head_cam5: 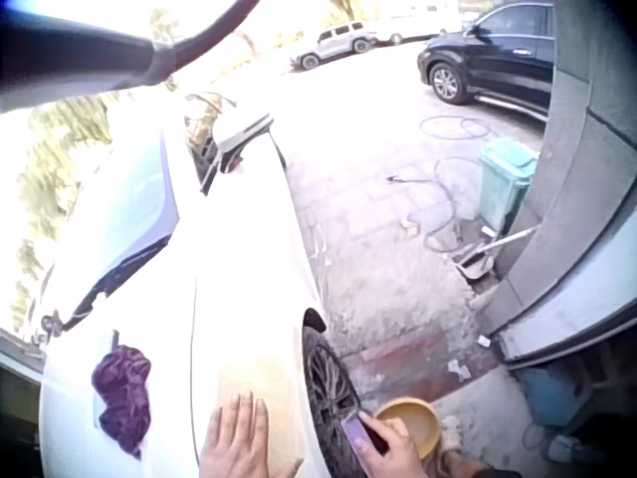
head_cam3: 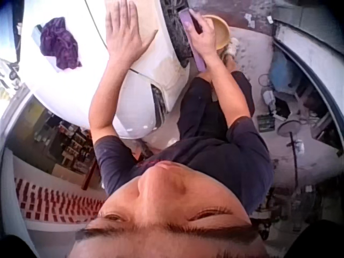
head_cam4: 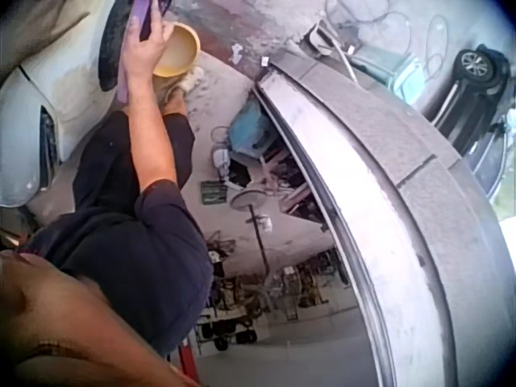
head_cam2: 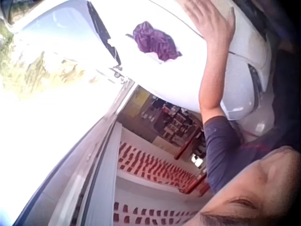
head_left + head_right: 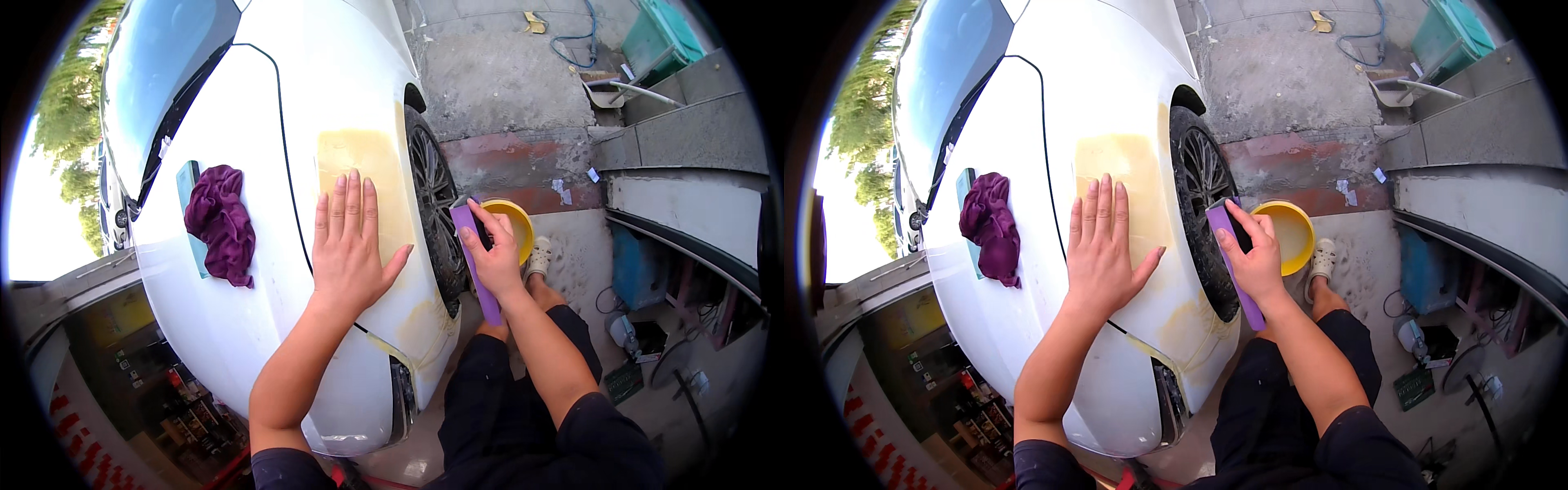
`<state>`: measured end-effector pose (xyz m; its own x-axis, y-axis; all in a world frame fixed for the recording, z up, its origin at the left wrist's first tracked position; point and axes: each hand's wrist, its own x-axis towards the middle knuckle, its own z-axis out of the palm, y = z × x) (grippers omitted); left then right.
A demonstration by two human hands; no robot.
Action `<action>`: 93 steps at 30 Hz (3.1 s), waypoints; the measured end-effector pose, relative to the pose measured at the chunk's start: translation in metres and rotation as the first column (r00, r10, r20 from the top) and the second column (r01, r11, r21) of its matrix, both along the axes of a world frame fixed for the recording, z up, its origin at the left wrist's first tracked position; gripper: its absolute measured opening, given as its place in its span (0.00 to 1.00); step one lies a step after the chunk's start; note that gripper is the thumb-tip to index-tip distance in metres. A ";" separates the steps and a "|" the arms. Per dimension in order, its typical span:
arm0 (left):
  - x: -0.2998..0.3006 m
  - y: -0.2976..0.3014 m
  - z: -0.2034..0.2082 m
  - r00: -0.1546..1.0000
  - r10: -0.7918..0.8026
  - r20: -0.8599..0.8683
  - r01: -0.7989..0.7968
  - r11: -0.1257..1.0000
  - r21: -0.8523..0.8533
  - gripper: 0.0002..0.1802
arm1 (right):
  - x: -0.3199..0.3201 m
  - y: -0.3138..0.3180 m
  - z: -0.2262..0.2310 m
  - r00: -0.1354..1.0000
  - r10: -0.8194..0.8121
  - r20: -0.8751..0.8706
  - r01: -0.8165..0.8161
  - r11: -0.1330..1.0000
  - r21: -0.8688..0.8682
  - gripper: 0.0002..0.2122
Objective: The person sands a section of a white car's front bumper using a purple sanding block and a purple cloth. They repeatedly rub the sanding block over a yellowish area on the bumper, occasionally wiping the surface with the cloth and dipping the block into a yellow bucket of water.
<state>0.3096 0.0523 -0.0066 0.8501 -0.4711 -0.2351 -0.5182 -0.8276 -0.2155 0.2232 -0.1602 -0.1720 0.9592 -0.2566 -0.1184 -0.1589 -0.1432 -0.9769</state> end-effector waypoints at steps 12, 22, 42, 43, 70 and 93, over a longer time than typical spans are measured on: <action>0.145 -0.042 -0.054 0.972 0.118 0.203 -0.195 0.886 0.421 0.57 | 0.029 -0.046 -0.033 0.987 0.121 -0.107 -0.104 0.983 0.153 0.25; 0.089 -0.032 -0.051 0.984 0.099 0.148 -0.137 0.952 0.272 0.59 | 0.056 -0.057 -0.032 0.981 0.186 -0.049 -0.178 0.976 0.128 0.24; 0.111 -0.039 -0.066 0.981 0.076 0.180 -0.140 0.916 0.377 0.57 | -0.021 -0.050 -0.031 0.988 0.096 -0.120 -0.076 0.985 0.157 0.24; 0.128 -0.042 -0.069 0.977 0.075 0.201 -0.152 0.901 0.405 0.57 | -0.020 -0.052 -0.030 0.989 0.087 -0.120 -0.066 0.984 0.165 0.24; -0.063 -0.014 -0.051 0.999 0.018 -0.046 -0.005 0.964 0.264 0.56 | -0.036 -0.065 -0.036 0.992 0.013 -0.129 0.013 0.980 0.200 0.24; 0.152 -0.059 -0.079 0.991 0.034 0.133 -0.099 0.846 0.524 0.56 | -0.013 -0.100 -0.051 0.985 -0.124 -0.117 0.148 0.962 0.230 0.24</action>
